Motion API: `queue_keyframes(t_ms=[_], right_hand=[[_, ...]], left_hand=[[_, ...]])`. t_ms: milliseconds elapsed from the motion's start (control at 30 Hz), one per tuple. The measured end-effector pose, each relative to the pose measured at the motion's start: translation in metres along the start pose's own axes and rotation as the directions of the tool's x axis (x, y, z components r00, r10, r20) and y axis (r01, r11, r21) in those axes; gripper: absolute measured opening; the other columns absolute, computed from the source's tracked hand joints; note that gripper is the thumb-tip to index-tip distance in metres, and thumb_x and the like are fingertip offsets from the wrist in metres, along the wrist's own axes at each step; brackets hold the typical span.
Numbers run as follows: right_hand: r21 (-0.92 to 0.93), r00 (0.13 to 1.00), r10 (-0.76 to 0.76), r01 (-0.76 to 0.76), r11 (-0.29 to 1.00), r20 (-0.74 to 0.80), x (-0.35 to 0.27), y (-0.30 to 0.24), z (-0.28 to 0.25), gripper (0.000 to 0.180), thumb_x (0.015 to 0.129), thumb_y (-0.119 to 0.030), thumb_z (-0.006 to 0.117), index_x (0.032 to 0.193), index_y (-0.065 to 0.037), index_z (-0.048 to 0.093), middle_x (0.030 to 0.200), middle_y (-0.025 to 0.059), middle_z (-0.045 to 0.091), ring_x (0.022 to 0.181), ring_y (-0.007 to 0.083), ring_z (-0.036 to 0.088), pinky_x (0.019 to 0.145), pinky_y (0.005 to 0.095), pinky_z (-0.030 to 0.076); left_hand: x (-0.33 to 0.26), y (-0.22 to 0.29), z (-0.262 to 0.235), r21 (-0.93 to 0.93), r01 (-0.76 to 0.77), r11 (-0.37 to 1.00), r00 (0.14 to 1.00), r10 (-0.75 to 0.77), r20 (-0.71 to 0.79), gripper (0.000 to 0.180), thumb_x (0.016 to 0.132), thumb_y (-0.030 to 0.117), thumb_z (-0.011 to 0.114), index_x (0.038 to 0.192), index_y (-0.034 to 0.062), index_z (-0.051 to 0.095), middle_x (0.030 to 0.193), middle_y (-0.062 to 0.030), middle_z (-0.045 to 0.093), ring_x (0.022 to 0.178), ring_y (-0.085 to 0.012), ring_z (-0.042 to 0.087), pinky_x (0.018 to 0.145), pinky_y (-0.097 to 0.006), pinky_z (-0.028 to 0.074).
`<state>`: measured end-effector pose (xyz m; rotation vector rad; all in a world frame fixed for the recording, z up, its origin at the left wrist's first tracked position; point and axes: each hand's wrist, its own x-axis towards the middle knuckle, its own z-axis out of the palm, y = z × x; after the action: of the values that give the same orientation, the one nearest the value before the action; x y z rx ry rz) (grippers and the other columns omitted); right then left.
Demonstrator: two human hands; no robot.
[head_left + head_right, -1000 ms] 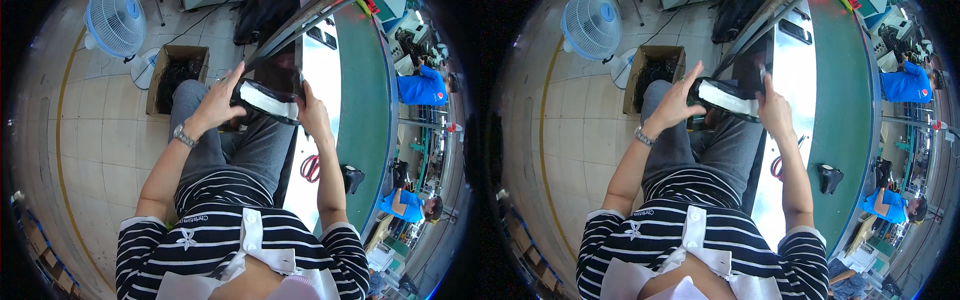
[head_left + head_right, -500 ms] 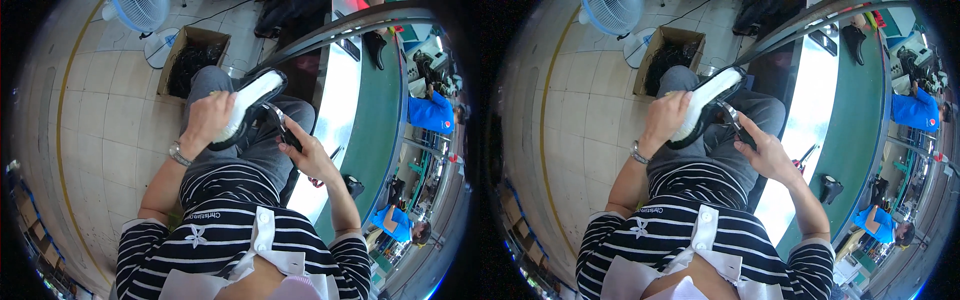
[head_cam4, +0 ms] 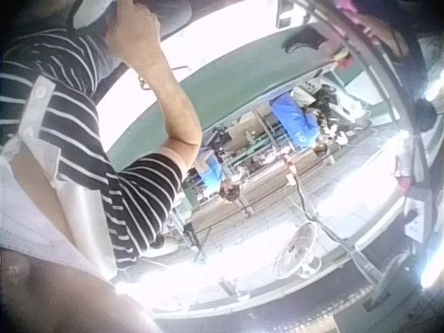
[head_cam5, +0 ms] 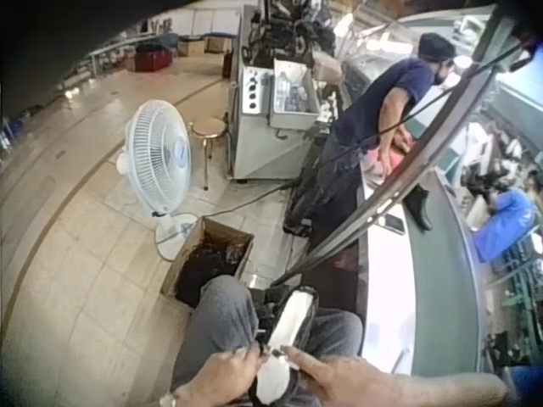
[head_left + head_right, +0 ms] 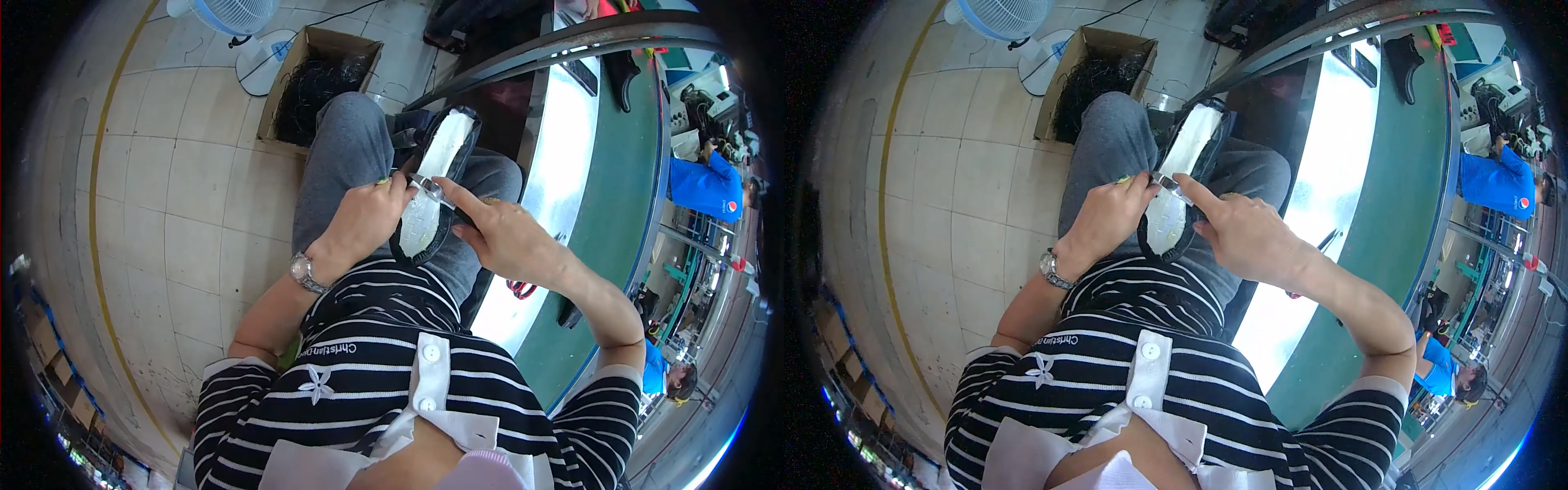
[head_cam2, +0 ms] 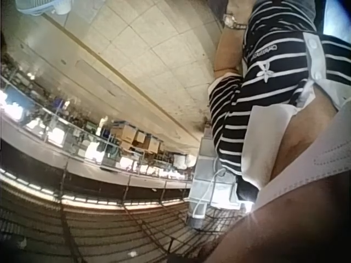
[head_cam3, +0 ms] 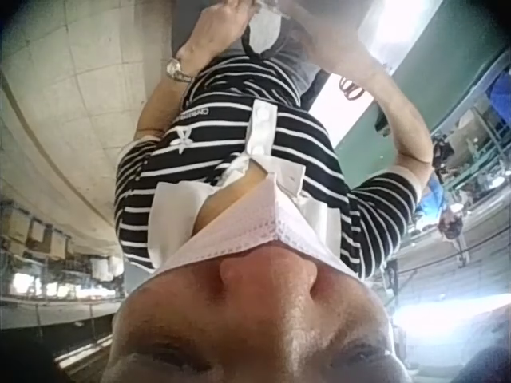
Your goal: Trimming excess fabric and thread from a newly manufactured black leather boot using scissors and pliers.
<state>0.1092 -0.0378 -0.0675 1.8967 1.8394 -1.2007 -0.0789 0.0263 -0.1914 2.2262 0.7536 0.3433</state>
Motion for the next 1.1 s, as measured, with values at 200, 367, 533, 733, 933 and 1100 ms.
queue_keyframes(t_ms=[200,367,533,733,933,1100], right_hand=[[0.21,0.978,-0.094,0.134,0.969,-0.189,-0.006,0.027,0.032,0.063,0.093,-0.009,0.057,0.149,-0.02,0.028,0.075,0.0197,0.065,0.063,0.0336,0.064,0.058,0.0422,0.051],[0.133,0.94,-0.144,0.193,0.972,-0.308,-0.005,0.039,0.048,0.065,0.092,-0.01,0.061,0.148,-0.021,0.032,0.069,0.0172,0.063,0.052,0.03,0.06,0.049,0.0394,0.045],[0.129,0.919,-0.218,0.273,0.953,-0.33,-0.005,0.047,0.035,0.066,0.09,-0.01,0.064,0.148,-0.021,0.034,0.068,0.0145,0.063,0.052,0.0302,0.062,0.05,0.0381,0.048],[-0.277,0.894,-0.334,0.253,0.927,-0.299,-0.005,0.009,-0.047,0.06,0.089,-0.014,0.064,0.144,-0.019,0.039,0.069,0.015,0.065,0.054,0.0288,0.065,0.05,0.036,0.051],[-0.439,0.969,-0.11,0.002,0.899,-0.22,0.042,0.054,-0.039,0.061,0.099,-0.03,0.051,0.152,-0.028,0.019,0.062,0.0132,0.061,0.049,0.0259,0.062,0.047,0.0375,0.051],[-0.273,0.744,-0.355,0.236,0.932,-0.566,0.032,0.055,-0.018,0.061,0.1,-0.031,0.05,0.151,-0.027,0.019,0.061,0.0129,0.061,0.048,0.0273,0.061,0.05,0.0369,0.051]], left_hand=[[0.011,-0.015,0.013,-0.93,0.367,0.004,0.928,-0.073,0.365,0.061,0.098,0.032,0.055,0.148,0.0063,0.03,0.135,-0.0119,0.052,0.118,-0.0197,0.054,0.096,-0.031,0.046],[0.042,-0.022,0.04,-0.804,0.481,-0.35,0.856,-0.012,0.517,0.071,0.095,0.038,0.059,0.153,0.0194,0.023,0.142,-0.0045,0.044,0.125,-0.0159,0.046,0.102,-0.034,0.041],[0.046,-0.005,0.043,-0.88,0.391,-0.269,0.9,-0.087,0.427,0.072,0.093,0.034,0.061,0.153,0.0189,0.024,0.139,-0.0051,0.046,0.121,-0.0152,0.048,0.1,-0.033,0.042],[0.047,-0.014,0.029,-0.88,0.473,-0.04,0.873,-0.114,0.474,0.078,0.093,0.033,0.061,0.154,0.0134,0.017,0.136,-0.0094,0.049,0.122,-0.0162,0.048,0.1,-0.03,0.041],[0.055,-0.019,0.027,-0.901,0.431,-0.041,0.896,-0.093,0.433,0.078,0.094,0.031,0.061,0.155,0.0121,0.016,0.137,-0.0047,0.048,0.117,-0.0103,0.048,0.098,-0.026,0.041],[0.051,-0.016,0.022,-0.869,0.493,0.029,0.868,-0.085,0.49,0.083,0.092,0.035,0.062,0.155,0.0145,0.013,0.14,-0.0092,0.044,0.121,-0.0165,0.047,0.101,-0.031,0.039]])
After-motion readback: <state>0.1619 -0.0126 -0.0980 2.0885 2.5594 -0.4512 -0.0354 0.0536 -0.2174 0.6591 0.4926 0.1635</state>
